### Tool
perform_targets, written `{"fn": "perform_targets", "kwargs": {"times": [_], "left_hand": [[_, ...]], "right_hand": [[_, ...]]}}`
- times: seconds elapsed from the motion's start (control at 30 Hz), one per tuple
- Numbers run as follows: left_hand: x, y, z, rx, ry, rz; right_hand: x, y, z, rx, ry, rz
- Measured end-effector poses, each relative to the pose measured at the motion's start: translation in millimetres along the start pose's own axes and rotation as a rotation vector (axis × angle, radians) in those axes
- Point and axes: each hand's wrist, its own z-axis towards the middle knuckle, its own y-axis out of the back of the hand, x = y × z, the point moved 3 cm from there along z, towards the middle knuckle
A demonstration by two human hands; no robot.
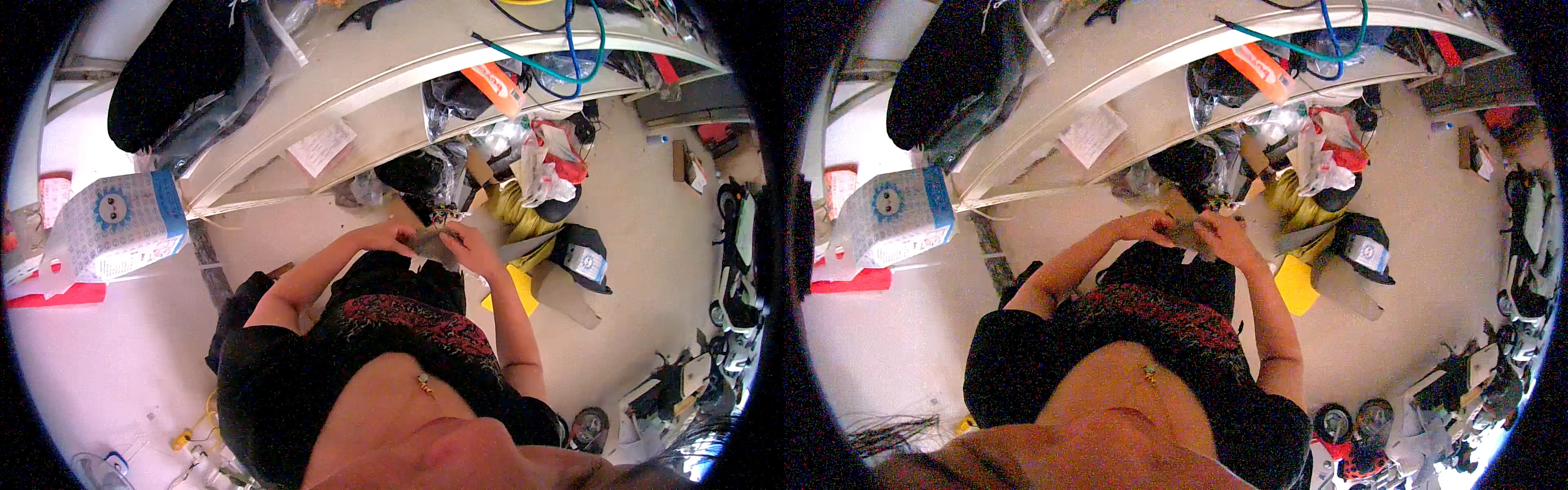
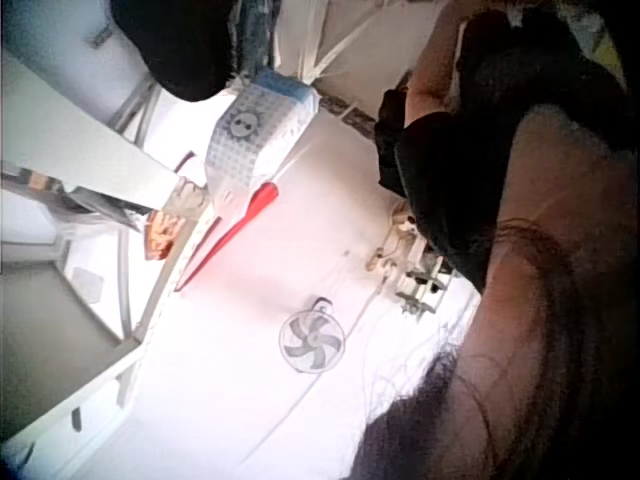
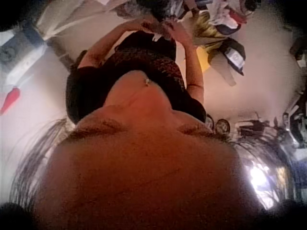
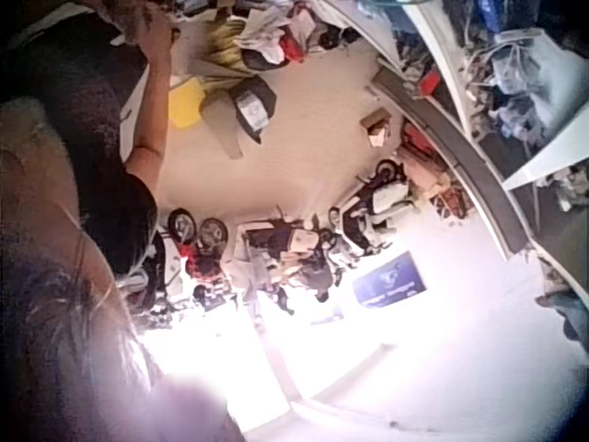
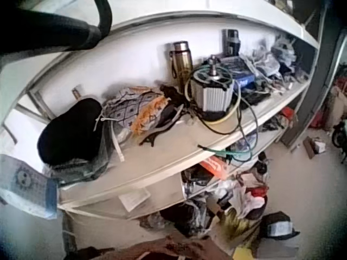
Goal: The person organizes a cluttered shelf by moving various items, including a black electronic device, a red scrubber, and several plastic bags. They place a black bag on the shelf and wipe the surface with a cloth.
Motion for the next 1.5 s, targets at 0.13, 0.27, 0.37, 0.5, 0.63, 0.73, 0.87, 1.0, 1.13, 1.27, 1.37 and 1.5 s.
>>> {"fn": "perform_targets", "kwargs": {"times": [0.13,0.27,0.37,0.5,0.63,0.73,0.87,1.0,1.13,1.27,1.37,1.5], "left_hand": [[40,-3,19,-0.116,-0.035,0.454],[95,19,35,-0.779,-0.068,0.447],[40,27,21,-0.877,0.05,0.207],[43,15,24,-0.838,-0.098,0.168],[-5,-11,25,-0.908,-0.084,0.069],[-11,-19,33,-0.952,-0.097,-0.231],[16,-11,43,-0.995,-0.276,-0.685],[-7,0,32,-1.078,-0.496,-0.53],[4,-9,28,-1.258,-0.352,-0.478],[70,-55,52,-1.164,-0.067,0.191],[106,-65,79,-1.206,-0.059,-0.208],[116,-41,106,-1.188,-0.236,-1.238]], "right_hand": [[-13,-1,-6,-0.169,0.178,-0.078],[-13,-1,-5,-0.115,0.223,-0.344],[-35,-12,-4,0.086,0.132,-0.587],[-67,-30,6,0.026,0.016,-0.414],[-63,-44,27,-0.151,0.253,-0.262],[-62,-56,46,-0.143,0.128,0.087],[-70,-67,65,-0.128,0.035,0.196],[-102,-85,85,-0.208,0.076,0.145],[-129,-62,102,-0.325,0.001,0.046],[-113,-23,116,-0.202,-0.183,0.052],[-131,-22,134,-0.127,0.034,-0.012],[-154,-58,144,0.305,-0.118,0.433]]}}
